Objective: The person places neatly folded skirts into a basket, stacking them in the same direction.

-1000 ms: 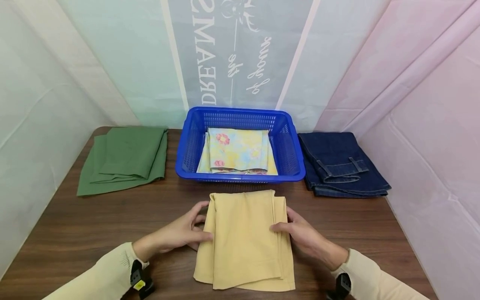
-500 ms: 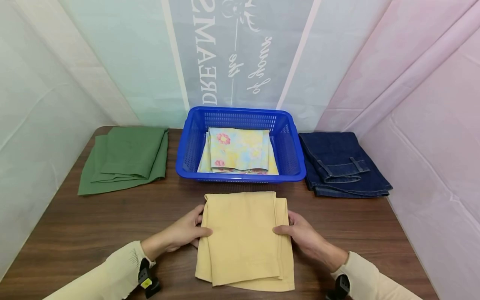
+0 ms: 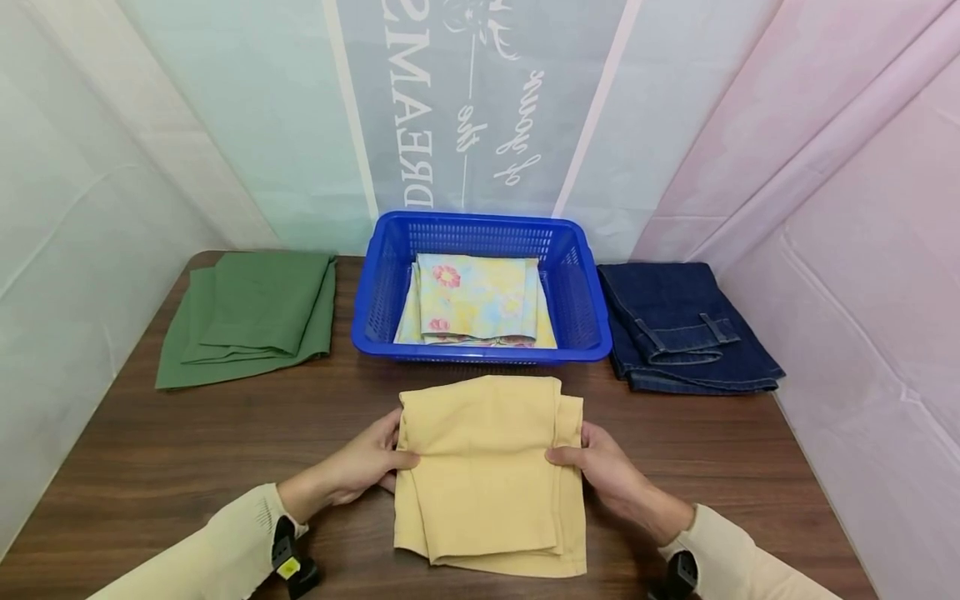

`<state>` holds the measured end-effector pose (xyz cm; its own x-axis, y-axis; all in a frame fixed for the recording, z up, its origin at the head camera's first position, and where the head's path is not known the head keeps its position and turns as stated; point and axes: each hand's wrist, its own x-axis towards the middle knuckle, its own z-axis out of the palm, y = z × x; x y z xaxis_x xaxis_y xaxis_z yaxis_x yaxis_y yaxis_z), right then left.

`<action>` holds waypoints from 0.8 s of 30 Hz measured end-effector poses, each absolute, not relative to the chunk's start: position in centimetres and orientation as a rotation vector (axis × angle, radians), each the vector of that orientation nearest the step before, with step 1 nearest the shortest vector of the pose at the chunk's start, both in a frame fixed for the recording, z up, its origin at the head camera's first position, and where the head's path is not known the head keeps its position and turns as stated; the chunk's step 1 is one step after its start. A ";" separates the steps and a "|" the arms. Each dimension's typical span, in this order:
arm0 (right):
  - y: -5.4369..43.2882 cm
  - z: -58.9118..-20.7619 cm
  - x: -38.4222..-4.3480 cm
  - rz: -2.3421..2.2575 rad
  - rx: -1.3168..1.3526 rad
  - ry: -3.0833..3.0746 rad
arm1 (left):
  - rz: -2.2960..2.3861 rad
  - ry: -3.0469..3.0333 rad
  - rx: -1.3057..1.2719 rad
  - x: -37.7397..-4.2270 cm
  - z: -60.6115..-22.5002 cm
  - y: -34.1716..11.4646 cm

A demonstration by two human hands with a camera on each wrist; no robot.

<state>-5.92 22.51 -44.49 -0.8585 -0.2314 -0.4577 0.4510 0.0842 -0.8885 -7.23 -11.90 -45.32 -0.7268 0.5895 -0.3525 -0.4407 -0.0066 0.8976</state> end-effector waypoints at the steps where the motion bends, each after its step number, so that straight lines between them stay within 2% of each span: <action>1: 22.5 -44.3 -5.9 -1.831 0.210 1.877 | 1.819 1.548 0.156 -7.2 -45.2 -11.9; 7: 22.4 -42.3 -6.0 -1.820 0.168 1.897 | 1.823 1.555 0.154 -7.3 -43.5 -12.1; 14: 22.3 -38.8 -6.9 -1.768 0.123 1.990 | 1.799 1.630 0.214 -7.8 -39.4 -12.5; 24: 22.6 -32.6 -10.5 -1.649 -0.039 2.132 | 1.766 1.704 0.262 -11.1 -33.3 -12.8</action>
<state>-10.47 22.61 -32.57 -0.9016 -0.2860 -0.3245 0.2421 0.2879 -0.9266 -11.12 -12.78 -33.33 -0.7616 0.5770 -0.2951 -0.3154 0.0677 0.9465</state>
